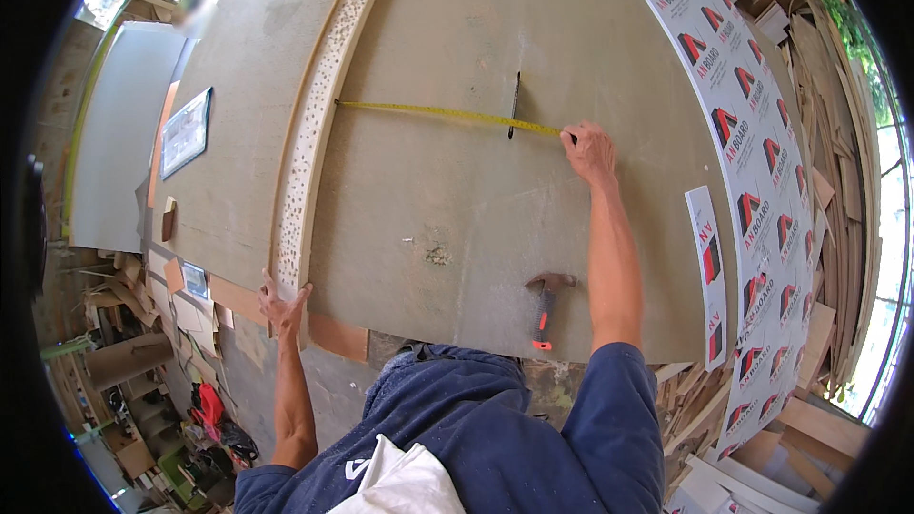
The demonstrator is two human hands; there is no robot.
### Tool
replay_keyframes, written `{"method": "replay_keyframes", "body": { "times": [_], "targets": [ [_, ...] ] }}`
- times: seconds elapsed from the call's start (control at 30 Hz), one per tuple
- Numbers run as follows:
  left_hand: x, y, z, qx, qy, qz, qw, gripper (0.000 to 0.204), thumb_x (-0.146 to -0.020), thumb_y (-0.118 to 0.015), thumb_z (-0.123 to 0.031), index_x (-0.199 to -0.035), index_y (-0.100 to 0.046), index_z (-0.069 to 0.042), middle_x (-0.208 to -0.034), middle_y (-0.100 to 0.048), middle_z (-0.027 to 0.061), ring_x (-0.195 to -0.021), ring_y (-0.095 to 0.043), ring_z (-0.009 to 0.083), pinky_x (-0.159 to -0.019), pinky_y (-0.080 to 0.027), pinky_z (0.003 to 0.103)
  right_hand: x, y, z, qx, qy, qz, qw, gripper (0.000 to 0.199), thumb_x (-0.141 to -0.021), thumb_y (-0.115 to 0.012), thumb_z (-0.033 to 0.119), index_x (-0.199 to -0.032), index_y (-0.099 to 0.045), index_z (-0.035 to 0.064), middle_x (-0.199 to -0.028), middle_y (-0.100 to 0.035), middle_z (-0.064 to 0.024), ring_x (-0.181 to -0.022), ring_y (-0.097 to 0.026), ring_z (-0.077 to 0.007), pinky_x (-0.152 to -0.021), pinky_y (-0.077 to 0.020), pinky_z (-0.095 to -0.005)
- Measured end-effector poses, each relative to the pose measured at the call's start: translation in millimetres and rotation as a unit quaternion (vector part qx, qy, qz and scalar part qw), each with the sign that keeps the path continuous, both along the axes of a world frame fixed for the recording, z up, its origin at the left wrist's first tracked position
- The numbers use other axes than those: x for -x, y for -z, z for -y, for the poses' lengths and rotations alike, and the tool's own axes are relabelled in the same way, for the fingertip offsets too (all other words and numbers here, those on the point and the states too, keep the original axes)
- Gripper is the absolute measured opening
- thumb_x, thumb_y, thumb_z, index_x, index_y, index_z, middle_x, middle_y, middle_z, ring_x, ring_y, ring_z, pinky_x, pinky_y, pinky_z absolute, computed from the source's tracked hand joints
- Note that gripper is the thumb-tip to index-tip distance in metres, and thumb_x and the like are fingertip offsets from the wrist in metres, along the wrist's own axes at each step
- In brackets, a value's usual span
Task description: The person measures a large sheet of AN BOARD using a tape measure and a perforated wooden strip. They use a hammer to tap the strip into position and then lift the board to inspect it. The person then places the board back down and continues to measure and adjust the strip.
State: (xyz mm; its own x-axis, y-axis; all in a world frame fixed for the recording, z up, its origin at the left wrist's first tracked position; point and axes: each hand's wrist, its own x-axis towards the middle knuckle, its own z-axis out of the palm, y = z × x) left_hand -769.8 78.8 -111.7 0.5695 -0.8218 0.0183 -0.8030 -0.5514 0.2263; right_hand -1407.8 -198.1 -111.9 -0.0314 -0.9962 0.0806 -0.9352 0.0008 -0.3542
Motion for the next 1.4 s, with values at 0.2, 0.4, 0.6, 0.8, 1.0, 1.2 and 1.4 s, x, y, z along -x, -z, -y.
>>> {"method": "replay_keyframes", "body": {
  "times": [0.2,0.4,0.6,0.8,1.0,1.2,1.4],
  "targets": [
    [-14,-5,6,-0.016,0.002,-0.011,1.000,0.123,-0.056,-0.090,-0.054,-0.156,-0.033,-0.011,-0.131,-0.049,0.0260,-0.121,-0.049,0.0433,-0.102,-0.039,0.054,-15,-4,7,-0.004,0.000,0.019,1.000,0.020,-0.092,-0.064,0.028,-0.099,-0.077,0.0137,-0.094,-0.067,-0.0088,-0.096,-0.064,-0.0283,-0.085,-0.0515,-0.0415],
    [-20,-3,6,-0.026,-0.001,-0.008,1.000,0.122,-0.057,-0.089,-0.053,-0.156,-0.033,-0.011,-0.131,-0.050,0.0250,-0.121,-0.050,0.0422,-0.103,-0.038,0.053,-17,2,9,0.009,-0.010,0.013,1.000,0.018,-0.092,-0.065,0.028,-0.098,-0.077,0.0149,-0.094,-0.067,-0.0086,-0.095,-0.064,-0.0288,-0.084,-0.0517,-0.0416],
    [-11,-12,11,-0.037,-0.005,-0.003,0.999,0.120,-0.057,-0.088,-0.051,-0.155,-0.035,-0.009,-0.132,-0.051,0.0238,-0.123,-0.050,0.0399,-0.104,-0.038,0.052,-14,10,10,0.041,-0.010,0.019,0.999,0.016,-0.091,-0.066,0.026,-0.096,-0.077,0.0156,-0.092,-0.068,-0.0081,-0.093,-0.065,-0.0291,-0.081,-0.0526,-0.0426],
    [-15,-11,10,-0.021,0.001,0.000,1.000,0.119,-0.057,-0.088,-0.050,-0.155,-0.035,-0.009,-0.131,-0.052,0.0230,-0.122,-0.050,0.0399,-0.103,-0.038,0.052,-16,7,12,0.033,-0.013,0.028,0.999,0.016,-0.090,-0.067,0.026,-0.096,-0.077,0.0143,-0.092,-0.068,-0.0080,-0.093,-0.065,-0.0291,-0.081,-0.0527,-0.0422],
    [-21,-10,11,-0.016,0.005,-0.014,1.000,0.119,-0.058,-0.088,-0.050,-0.155,-0.035,-0.009,-0.130,-0.052,0.0224,-0.122,-0.051,0.0407,-0.103,-0.039,0.053,-23,1,14,0.032,-0.022,0.012,0.999,0.018,-0.090,-0.068,0.028,-0.096,-0.077,0.0138,-0.092,-0.068,-0.0084,-0.093,-0.065,-0.0285,-0.081,-0.0530,-0.0423],
    [-31,-7,12,-0.015,-0.005,-0.013,1.000,0.118,-0.057,-0.089,-0.049,-0.155,-0.036,-0.009,-0.129,-0.053,0.0222,-0.119,-0.053,0.0414,-0.101,-0.042,0.052,-28,9,19,0.013,-0.022,0.009,1.000,0.022,-0.092,-0.066,0.031,-0.100,-0.077,0.0139,-0.097,-0.069,-0.0070,-0.096,-0.066,-0.0275,-0.082,-0.0531,-0.0417],
    [-49,-6,18,-0.011,0.003,-0.029,1.000,0.119,-0.057,-0.090,-0.047,-0.155,-0.035,-0.007,-0.130,-0.053,0.0235,-0.119,-0.055,0.0419,-0.101,-0.045,0.049,-43,10,21,0.061,-0.037,0.011,0.997,0.016,-0.089,-0.068,0.027,-0.092,-0.077,0.0136,-0.089,-0.069,-0.0055,-0.090,-0.066,-0.0282,-0.078,-0.0546,-0.0420]
  ]
}}
